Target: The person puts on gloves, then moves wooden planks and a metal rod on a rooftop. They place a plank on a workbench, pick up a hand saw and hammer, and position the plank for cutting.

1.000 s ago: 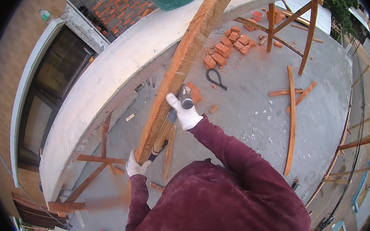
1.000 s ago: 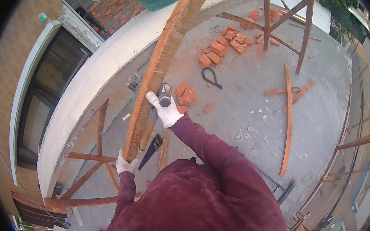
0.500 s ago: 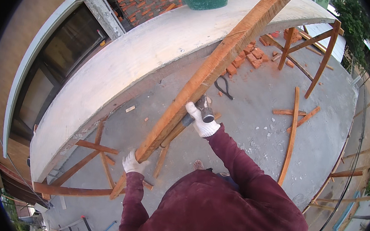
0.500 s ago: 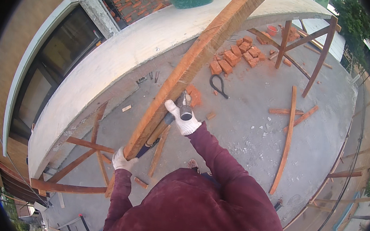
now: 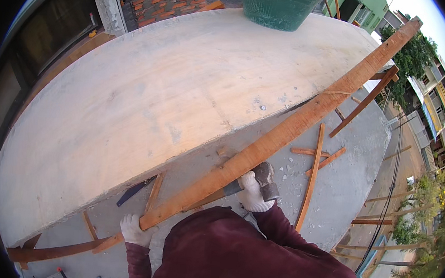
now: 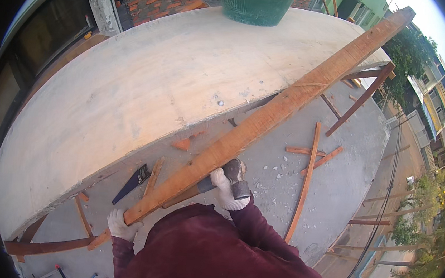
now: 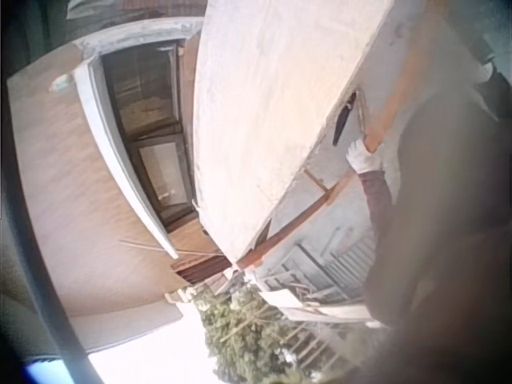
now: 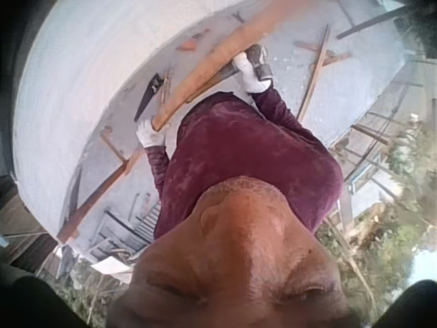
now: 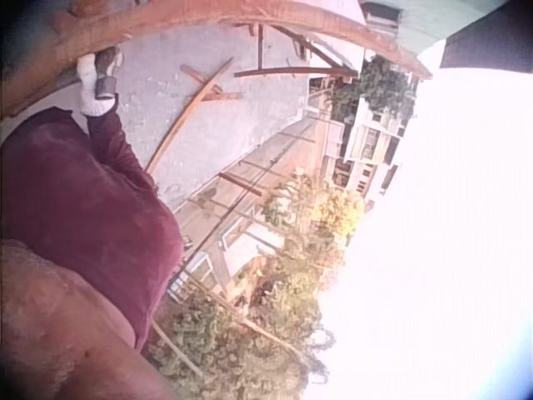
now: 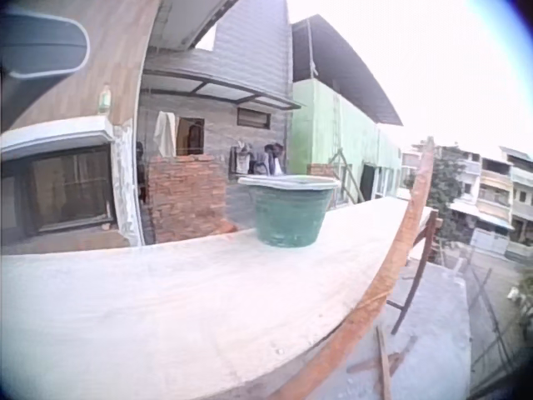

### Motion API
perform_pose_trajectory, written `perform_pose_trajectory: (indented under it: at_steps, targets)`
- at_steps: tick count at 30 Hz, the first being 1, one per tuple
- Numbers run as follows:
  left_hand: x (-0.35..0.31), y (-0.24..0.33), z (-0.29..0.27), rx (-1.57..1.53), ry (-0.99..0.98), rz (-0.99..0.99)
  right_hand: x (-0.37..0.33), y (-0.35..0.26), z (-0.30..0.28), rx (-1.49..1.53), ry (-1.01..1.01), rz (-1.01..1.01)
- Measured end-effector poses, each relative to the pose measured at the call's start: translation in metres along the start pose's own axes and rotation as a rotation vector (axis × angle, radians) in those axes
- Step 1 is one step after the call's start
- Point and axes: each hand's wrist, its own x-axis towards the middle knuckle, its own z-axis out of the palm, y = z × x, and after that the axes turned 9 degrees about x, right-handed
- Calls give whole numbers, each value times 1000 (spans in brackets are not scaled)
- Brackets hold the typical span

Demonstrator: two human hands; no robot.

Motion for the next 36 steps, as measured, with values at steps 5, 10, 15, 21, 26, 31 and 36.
perform_pose_trajectory:
  at_steps: [5,10,15,21,26,31,36]
  targets:
    - [-5,-6,28,1,97,106,-12,0,-5,113,124,46]
    - [9,-16,29,-87,76,189,-16,17,-16,54,159,34]
    - [0,-96,90,-11,-89,302,1,-30,35,15,105,-41]
    - [7,-63,61,-102,28,276,11,-39,42,-24,284,-100]
    - [16,-52,51,-59,18,347,12,-57,21,-44,258,-291]
    - [20,-49,40,-8,-17,363,37,-59,43,-3,304,-472]
    - [26,-16,-5,-158,-111,235,32,-38,-4,-78,349,-385]
